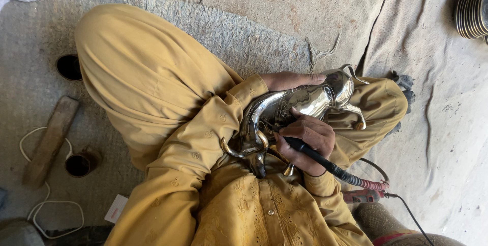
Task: The person sits cross-legged on the floor holding a polished brass bull figurine in their lap and engraves decorative patterns into its surface using a handheld electric engraving tool. They rotate and reposition the figurine repeatedly to reach different areas, and briefly reach toward other finished figurines lying on the cloth beside them before resuming engraving.
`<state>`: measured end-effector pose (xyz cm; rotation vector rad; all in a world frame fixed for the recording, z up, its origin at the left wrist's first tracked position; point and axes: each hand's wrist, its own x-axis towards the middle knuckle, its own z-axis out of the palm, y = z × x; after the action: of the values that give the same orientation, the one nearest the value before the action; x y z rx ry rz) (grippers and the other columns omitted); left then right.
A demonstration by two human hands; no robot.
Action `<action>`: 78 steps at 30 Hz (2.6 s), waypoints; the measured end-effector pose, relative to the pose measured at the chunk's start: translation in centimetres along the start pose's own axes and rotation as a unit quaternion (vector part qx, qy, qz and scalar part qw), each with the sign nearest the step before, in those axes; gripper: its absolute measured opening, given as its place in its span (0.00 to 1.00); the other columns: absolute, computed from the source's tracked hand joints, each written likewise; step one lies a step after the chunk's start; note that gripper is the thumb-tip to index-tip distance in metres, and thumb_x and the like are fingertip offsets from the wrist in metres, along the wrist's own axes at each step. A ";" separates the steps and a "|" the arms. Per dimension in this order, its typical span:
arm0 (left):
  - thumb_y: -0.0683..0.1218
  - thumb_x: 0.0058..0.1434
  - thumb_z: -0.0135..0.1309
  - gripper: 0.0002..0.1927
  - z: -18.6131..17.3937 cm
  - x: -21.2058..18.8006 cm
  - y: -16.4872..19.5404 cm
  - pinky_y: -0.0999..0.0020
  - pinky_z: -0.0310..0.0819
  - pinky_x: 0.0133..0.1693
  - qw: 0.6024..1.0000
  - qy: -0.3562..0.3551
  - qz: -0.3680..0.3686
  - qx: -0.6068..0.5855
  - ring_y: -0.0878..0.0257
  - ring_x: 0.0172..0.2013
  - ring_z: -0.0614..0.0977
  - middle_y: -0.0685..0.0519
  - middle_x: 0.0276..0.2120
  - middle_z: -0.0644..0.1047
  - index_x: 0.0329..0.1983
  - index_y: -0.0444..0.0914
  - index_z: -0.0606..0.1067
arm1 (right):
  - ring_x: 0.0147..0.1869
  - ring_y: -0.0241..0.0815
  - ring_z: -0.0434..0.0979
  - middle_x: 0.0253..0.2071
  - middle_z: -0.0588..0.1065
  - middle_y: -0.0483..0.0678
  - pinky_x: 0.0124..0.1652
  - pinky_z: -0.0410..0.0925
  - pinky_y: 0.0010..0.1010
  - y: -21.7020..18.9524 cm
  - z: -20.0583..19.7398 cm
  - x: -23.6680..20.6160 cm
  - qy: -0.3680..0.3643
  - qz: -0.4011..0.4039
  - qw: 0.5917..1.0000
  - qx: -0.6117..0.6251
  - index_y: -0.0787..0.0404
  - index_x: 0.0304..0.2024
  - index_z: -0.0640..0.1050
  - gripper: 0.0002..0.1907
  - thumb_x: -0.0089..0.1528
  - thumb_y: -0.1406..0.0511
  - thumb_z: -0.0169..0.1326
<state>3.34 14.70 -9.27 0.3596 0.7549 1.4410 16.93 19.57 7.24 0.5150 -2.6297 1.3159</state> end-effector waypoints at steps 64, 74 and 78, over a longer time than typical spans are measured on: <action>0.62 0.68 0.52 0.27 -0.2 0.0 -0.3 0.68 0.80 0.34 0.997 -0.054 0.024 -0.048 0.62 0.31 0.83 0.47 0.37 0.81 0.52 0.33 0.76 | 0.29 0.38 0.76 0.25 0.75 0.46 0.53 0.77 0.39 0.5 0.2 -0.2 0.043 -0.015 0.999 -0.002 0.63 0.31 0.78 0.06 0.54 0.72 0.63; 0.60 0.69 0.53 0.25 -0.3 0.1 -0.5 0.68 0.79 0.34 0.994 -0.062 0.036 -0.078 0.62 0.32 0.82 0.47 0.38 0.81 0.52 0.33 0.75 | 0.30 0.38 0.76 0.25 0.75 0.46 0.53 0.78 0.40 0.4 0.2 0.1 0.048 -0.010 0.999 -0.001 0.63 0.31 0.78 0.05 0.55 0.72 0.62; 0.60 0.70 0.54 0.25 0.1 -0.3 -0.2 0.68 0.79 0.34 0.990 -0.074 0.046 -0.111 0.62 0.32 0.82 0.47 0.38 0.80 0.52 0.33 0.75 | 0.28 0.38 0.74 0.24 0.73 0.46 0.52 0.78 0.42 0.6 0.0 -0.4 0.100 -0.022 0.994 0.039 0.64 0.30 0.76 0.05 0.56 0.73 0.61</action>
<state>3.57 14.41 -9.21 0.3282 0.4563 1.5496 17.06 20.02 6.70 0.4250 -2.4013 1.3838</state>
